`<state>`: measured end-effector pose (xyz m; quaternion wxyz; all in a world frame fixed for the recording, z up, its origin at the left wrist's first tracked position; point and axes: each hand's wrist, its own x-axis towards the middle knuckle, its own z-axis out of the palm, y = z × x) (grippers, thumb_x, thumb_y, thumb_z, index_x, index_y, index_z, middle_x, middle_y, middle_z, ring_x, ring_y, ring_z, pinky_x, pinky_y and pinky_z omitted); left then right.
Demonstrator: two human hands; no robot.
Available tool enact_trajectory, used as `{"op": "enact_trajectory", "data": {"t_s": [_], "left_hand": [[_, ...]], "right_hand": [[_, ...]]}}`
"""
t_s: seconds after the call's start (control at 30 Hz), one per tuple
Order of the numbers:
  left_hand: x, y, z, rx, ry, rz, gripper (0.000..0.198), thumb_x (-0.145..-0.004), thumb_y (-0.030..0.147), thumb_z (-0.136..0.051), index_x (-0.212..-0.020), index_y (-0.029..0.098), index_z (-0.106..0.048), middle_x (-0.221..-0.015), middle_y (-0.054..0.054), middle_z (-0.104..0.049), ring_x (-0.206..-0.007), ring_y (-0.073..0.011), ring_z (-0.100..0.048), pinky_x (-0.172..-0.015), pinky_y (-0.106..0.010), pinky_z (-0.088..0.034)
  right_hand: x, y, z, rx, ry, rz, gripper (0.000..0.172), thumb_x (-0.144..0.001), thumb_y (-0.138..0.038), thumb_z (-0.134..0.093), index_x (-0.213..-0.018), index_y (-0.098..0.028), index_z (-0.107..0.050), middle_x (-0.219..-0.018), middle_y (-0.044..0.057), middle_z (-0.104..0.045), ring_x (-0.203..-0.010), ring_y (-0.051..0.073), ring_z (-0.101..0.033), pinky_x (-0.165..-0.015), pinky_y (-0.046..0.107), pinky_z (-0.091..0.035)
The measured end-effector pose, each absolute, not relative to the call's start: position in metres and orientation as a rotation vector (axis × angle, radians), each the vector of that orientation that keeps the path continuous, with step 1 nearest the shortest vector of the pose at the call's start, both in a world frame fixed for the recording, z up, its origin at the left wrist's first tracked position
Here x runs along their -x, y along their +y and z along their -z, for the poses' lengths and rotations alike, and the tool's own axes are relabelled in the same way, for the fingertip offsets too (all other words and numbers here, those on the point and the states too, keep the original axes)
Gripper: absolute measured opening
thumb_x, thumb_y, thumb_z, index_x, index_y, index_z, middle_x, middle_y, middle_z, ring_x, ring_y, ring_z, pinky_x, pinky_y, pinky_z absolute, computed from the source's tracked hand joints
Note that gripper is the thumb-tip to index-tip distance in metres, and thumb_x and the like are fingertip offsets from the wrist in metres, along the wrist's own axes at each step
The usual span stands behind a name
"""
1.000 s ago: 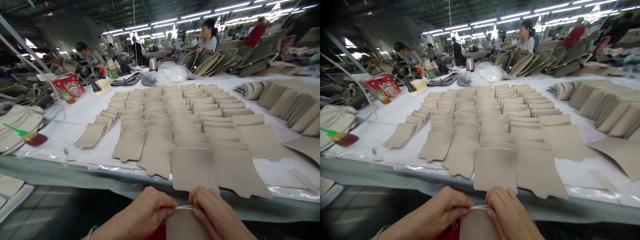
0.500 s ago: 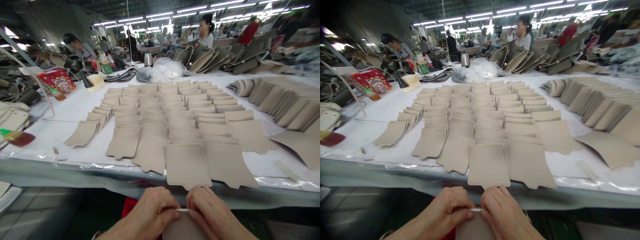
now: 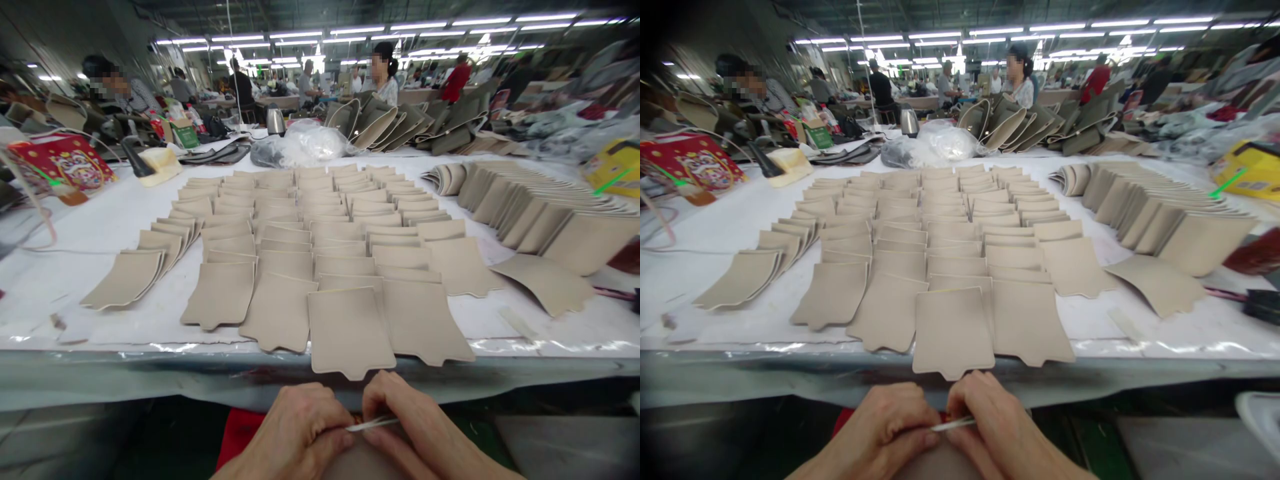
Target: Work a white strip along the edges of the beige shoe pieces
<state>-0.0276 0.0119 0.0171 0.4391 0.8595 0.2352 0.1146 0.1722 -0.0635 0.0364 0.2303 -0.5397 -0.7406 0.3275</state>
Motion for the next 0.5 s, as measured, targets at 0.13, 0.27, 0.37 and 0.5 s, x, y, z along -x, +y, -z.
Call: {"op": "enact_trajectory", "data": {"t_s": [0.13,0.27,0.37,0.5], "left_hand": [[0.028,0.011,-0.016,-2.161,0.580,-0.255,0.020,-0.093,0.022,-0.055,-0.080,0.018,-0.069,-0.068,0.001,-0.061,-0.068,-0.0122,-0.056,-0.062,-0.022,-0.033],[0.027,0.011,-0.016,-2.180,0.558,-0.242,0.032,-0.098,0.034,-0.046,-0.081,0.019,-0.069,-0.067,0.001,-0.060,-0.066,-0.0125,-0.054,-0.061,-0.023,-0.032],[0.029,0.012,-0.010,-2.180,0.566,-0.262,0.040,-0.100,0.041,-0.041,-0.082,0.020,-0.069,-0.070,0.000,-0.063,-0.068,-0.0130,-0.056,-0.062,-0.023,-0.033],[0.032,0.014,-0.004,-2.221,0.608,-0.223,0.038,-0.099,0.040,-0.043,-0.080,0.019,-0.069,-0.070,0.000,-0.064,-0.068,-0.0128,-0.059,-0.060,-0.022,-0.036]], "right_hand": [[-0.181,-0.063,-0.031,1.456,-2.099,-0.982,0.016,-0.089,-0.006,-0.051,-0.095,-0.020,-0.058,-0.094,0.005,-0.062,-0.089,0.021,-0.057,-0.076,0.030,-0.046],[-0.185,-0.062,-0.026,1.454,-2.126,-0.984,0.011,-0.092,-0.010,-0.054,-0.086,-0.019,-0.058,-0.090,0.005,-0.061,-0.087,0.022,-0.056,-0.071,0.030,-0.044],[-0.190,-0.064,-0.027,1.473,-2.086,-0.992,0.011,-0.091,-0.010,-0.058,-0.085,-0.019,-0.059,-0.087,0.003,-0.060,-0.085,0.020,-0.057,-0.072,0.028,-0.043],[-0.201,-0.068,-0.027,1.477,-2.032,-0.955,0.014,-0.088,-0.008,-0.065,-0.082,-0.018,-0.059,-0.085,0.001,-0.060,-0.082,0.017,-0.057,-0.071,0.026,-0.042]]}}
